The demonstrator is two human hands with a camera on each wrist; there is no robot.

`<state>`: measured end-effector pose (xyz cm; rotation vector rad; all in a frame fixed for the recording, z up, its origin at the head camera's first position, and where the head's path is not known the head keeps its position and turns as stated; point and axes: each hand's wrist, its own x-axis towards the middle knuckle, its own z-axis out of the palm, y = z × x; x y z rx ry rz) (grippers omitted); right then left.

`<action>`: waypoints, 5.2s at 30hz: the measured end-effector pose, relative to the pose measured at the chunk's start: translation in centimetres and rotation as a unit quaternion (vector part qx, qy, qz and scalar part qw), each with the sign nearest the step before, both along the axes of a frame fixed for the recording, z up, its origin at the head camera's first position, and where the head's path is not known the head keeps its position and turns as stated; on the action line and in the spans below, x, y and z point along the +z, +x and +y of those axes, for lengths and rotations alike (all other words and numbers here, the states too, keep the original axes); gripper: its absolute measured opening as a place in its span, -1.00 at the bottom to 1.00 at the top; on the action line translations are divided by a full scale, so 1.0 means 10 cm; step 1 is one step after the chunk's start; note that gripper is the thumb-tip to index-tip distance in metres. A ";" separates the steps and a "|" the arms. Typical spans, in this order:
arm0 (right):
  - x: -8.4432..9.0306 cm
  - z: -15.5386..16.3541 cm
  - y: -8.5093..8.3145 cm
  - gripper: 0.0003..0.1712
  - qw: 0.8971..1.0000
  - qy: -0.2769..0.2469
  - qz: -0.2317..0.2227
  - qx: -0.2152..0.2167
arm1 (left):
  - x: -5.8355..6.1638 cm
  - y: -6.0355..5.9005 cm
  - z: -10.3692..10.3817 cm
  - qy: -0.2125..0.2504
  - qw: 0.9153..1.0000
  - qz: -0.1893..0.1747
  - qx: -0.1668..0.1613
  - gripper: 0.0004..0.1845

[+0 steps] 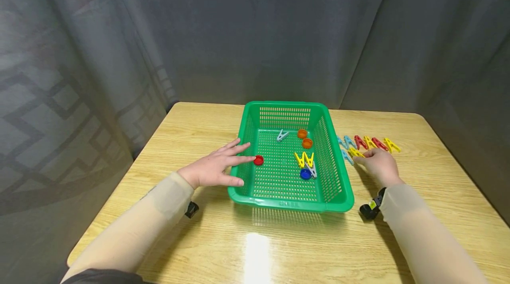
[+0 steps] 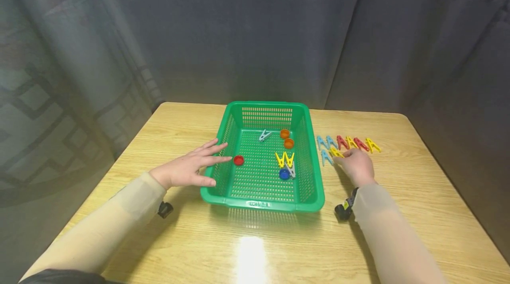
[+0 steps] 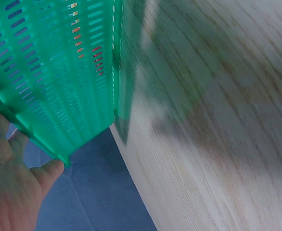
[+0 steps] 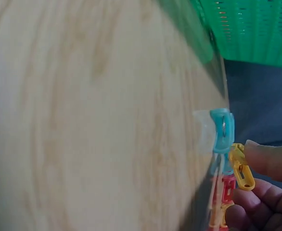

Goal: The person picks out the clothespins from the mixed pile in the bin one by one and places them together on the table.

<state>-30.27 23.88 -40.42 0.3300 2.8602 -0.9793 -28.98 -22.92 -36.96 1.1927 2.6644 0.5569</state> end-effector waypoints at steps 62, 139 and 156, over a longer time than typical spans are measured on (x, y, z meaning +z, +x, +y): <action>1.01 -0.26 -0.15 -0.36 0.994 0.010 0.095 0.051 | 0.02 0.01 0.02 -0.006 1.000 -0.002 0.009 -0.24; 0.19 -1.88 -1.01 -0.48 0.946 0.129 -0.059 0.293 | 0.05 0.08 0.04 -0.029 0.999 0.030 0.006 -0.25; 0.19 -1.98 -0.96 -0.51 0.943 0.193 -0.055 0.264 | 0.04 0.07 -0.01 -0.030 0.999 0.031 0.007 -0.23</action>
